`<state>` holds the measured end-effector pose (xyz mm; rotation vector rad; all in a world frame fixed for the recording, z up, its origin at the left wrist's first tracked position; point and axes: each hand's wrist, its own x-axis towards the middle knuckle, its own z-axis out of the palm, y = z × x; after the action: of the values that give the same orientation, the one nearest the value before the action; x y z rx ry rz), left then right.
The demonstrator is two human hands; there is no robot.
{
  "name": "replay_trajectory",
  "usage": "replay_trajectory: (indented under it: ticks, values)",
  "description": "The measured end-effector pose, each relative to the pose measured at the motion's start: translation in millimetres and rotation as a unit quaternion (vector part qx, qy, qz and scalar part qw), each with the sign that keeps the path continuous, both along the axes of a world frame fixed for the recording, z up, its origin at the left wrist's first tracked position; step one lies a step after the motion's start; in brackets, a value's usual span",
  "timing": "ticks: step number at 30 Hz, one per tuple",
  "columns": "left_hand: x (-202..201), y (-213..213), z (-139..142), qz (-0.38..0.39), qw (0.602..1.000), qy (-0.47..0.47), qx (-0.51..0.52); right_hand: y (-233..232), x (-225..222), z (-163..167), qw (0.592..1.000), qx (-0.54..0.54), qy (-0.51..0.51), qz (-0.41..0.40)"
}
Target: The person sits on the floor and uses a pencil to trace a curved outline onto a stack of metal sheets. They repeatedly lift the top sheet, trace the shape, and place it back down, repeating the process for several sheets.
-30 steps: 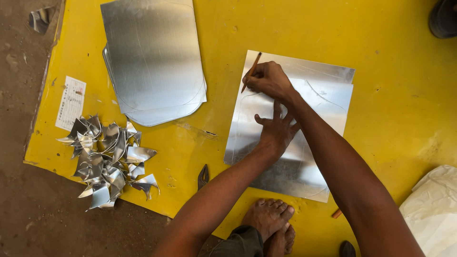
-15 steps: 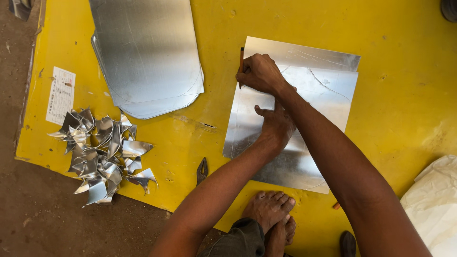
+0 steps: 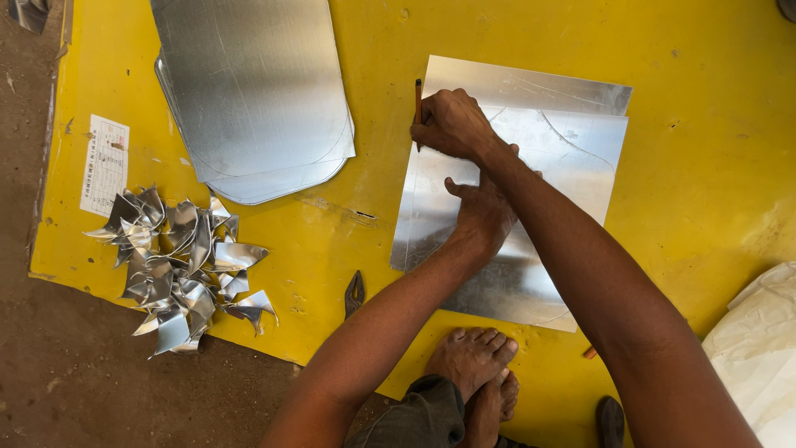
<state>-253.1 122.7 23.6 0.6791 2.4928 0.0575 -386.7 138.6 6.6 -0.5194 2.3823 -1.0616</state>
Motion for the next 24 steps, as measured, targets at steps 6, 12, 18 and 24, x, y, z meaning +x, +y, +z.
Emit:
replay_trajectory:
  ticks: [6, 12, 18, 24]
  values:
    - [-12, 1, 10, -0.091, 0.990, -0.052, -0.091, 9, -10, 2, 0.999, 0.027, 0.034, 0.007]
    - [-17, 4, 20, -0.046, 0.993, -0.096, -0.061, 34, -15, 3, 0.994, 0.094, 0.048, 0.002]
    - [-15, 3, 21, -0.047, 0.996, -0.048, -0.059, 62, -21, 3, 0.994, 0.097, 0.052, 0.007]
    - [-13, 3, 15, -0.054, 0.996, -0.024, -0.060, 92, -33, 9, 0.990, 0.107, 0.097, -0.002]
